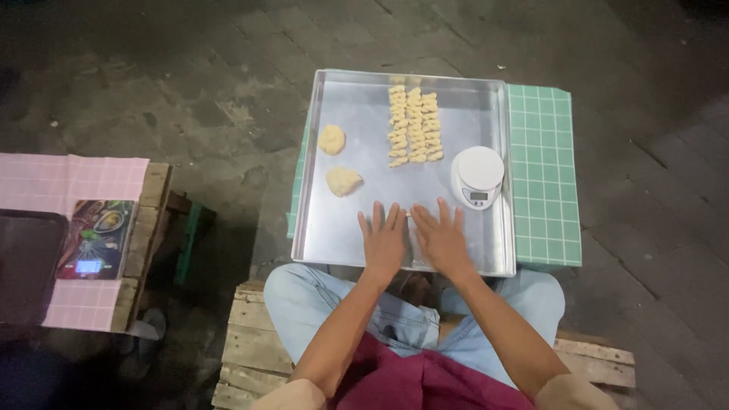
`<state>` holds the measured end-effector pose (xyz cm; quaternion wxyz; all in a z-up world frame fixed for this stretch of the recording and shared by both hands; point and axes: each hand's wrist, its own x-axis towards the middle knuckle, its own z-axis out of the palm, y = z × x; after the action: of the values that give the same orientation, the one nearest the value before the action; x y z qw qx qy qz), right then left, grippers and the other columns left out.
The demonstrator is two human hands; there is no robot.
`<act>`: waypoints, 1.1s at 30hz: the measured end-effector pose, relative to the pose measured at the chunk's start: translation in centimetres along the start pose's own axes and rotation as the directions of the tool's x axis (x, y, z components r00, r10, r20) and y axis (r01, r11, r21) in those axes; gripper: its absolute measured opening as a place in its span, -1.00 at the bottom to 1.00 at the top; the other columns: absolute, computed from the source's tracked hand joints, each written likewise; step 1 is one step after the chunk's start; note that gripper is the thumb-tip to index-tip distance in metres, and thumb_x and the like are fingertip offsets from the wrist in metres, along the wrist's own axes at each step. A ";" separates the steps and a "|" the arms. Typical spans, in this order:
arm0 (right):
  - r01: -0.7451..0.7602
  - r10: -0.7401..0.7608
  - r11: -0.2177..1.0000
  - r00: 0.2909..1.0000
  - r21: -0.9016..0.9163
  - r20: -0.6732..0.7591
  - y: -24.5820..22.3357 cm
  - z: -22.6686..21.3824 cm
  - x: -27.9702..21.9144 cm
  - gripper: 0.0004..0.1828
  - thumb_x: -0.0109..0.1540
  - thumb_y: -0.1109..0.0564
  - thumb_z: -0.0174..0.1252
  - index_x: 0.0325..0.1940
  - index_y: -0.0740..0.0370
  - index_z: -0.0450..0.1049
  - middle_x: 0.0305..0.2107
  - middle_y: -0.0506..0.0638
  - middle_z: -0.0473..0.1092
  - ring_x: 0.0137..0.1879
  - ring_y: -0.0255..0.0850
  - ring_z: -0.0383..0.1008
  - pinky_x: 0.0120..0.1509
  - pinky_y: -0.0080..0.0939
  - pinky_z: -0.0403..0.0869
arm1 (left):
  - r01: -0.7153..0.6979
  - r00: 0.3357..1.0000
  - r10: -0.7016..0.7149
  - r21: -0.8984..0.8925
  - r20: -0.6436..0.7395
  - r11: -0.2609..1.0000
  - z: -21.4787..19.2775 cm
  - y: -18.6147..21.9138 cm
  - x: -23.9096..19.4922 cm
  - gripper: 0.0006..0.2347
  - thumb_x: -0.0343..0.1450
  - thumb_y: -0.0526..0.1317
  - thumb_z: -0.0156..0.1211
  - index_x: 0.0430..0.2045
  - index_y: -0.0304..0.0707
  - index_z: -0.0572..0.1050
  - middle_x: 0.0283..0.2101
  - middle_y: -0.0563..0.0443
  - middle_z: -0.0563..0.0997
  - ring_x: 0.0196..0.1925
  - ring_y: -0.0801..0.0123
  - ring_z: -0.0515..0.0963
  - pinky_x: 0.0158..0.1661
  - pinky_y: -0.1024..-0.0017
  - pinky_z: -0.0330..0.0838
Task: The person sits on a wooden pallet and shapes dough by hand on a metal tray. They roll small pieces of dough into thin strips and then twist them into a specific shape, placing the finished pieces in rows on the tray.
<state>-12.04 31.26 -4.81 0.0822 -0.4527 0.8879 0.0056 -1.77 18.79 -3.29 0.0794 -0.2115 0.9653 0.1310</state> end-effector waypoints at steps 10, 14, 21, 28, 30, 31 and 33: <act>0.149 -0.070 0.986 0.772 0.073 -0.632 2.8 3.9 6.0 -0.95 0.23 0.04 0.35 -0.23 -0.11 0.62 -0.33 -0.16 0.55 0.01 -0.15 0.56 0.62 0.34 0.04 | -0.101 0.894 0.094 0.007 -0.437 0.995 0.5 -2.2 5.0 -0.89 0.37 -0.35 0.25 -0.33 -0.11 0.65 -0.25 0.02 0.66 0.03 0.16 0.56 0.39 -0.39 -0.18; 0.196 -0.124 0.980 0.730 0.032 -0.672 3.7 4.1 8.7 -0.94 0.24 0.06 0.40 -0.26 -0.07 0.62 -0.37 -0.13 0.52 -0.02 -0.15 0.50 0.63 0.34 -0.01 | -0.120 0.846 0.104 0.002 -0.523 0.993 0.9 -3.9 8.4 -0.90 0.37 -0.31 0.26 -0.38 0.00 0.66 -0.29 0.06 0.67 0.00 0.17 0.58 0.37 -0.41 -0.13; 0.145 -0.097 0.989 0.782 0.027 -0.616 1.1 1.6 6.4 -0.66 0.34 0.09 0.24 0.21 -0.01 0.59 0.05 -0.04 0.55 0.37 0.03 0.36 0.58 0.31 0.01 | -0.107 0.860 0.094 0.003 -0.501 0.994 0.3 -2.0 5.9 -0.59 0.30 -0.39 0.38 0.05 -0.13 0.51 0.07 -0.01 0.53 0.30 -0.04 0.35 0.32 -0.42 0.02; 0.098 -0.086 0.995 0.963 0.033 -0.255 0.4 0.4 5.3 -0.42 0.55 -0.12 -0.39 0.64 0.04 0.07 0.56 -0.06 -0.01 0.65 0.20 -0.32 0.61 0.43 -0.32 | 0.058 0.998 -0.058 -0.019 0.022 0.998 -1.8 0.2 4.3 -0.52 0.65 -0.12 -0.41 0.54 -0.11 -0.11 0.61 0.04 -0.21 0.60 -0.10 -0.43 0.44 -0.24 -0.51; 0.090 -0.082 0.995 0.982 0.044 -0.167 0.2 -0.3 4.3 -0.39 0.55 -0.18 -0.46 0.66 0.00 0.02 0.58 -0.09 -0.07 0.65 0.22 -0.37 0.62 0.47 -0.34 | 0.065 0.994 -0.064 -0.008 0.084 0.998 -1.9 -0.1 3.6 -0.52 0.65 -0.10 -0.45 0.54 -0.08 -0.13 0.61 0.09 -0.25 0.60 -0.07 -0.46 0.44 -0.21 -0.56; 0.062 -0.056 0.997 0.992 0.049 -0.109 0.1 -0.7 3.8 -0.37 0.54 -0.21 -0.48 0.66 -0.02 0.01 0.58 -0.11 -0.08 0.66 0.19 -0.37 0.62 0.45 -0.36 | 0.069 0.992 -0.068 -0.004 0.103 0.998 -1.9 -0.3 3.3 -0.51 0.64 -0.06 -0.44 0.55 -0.03 -0.14 0.61 0.12 -0.26 0.60 -0.04 -0.46 0.45 -0.19 -0.58; 0.032 -0.030 0.998 0.999 0.052 -0.045 0.0 -1.6 2.8 -0.36 0.53 -0.23 -0.50 0.66 -0.04 -0.01 0.58 -0.13 -0.09 0.67 0.17 -0.37 0.63 0.43 -0.39 | 0.072 0.989 -0.071 -0.004 0.126 0.997 -1.9 -0.6 2.6 -0.50 0.64 -0.01 -0.44 0.55 0.01 -0.16 0.61 0.15 -0.27 0.60 -0.02 -0.47 0.45 -0.17 -0.60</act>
<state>-13.83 28.87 -3.66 0.0745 -0.4641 0.8822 -0.0288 -4.05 16.68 -2.14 0.1440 -0.2375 0.9496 0.1453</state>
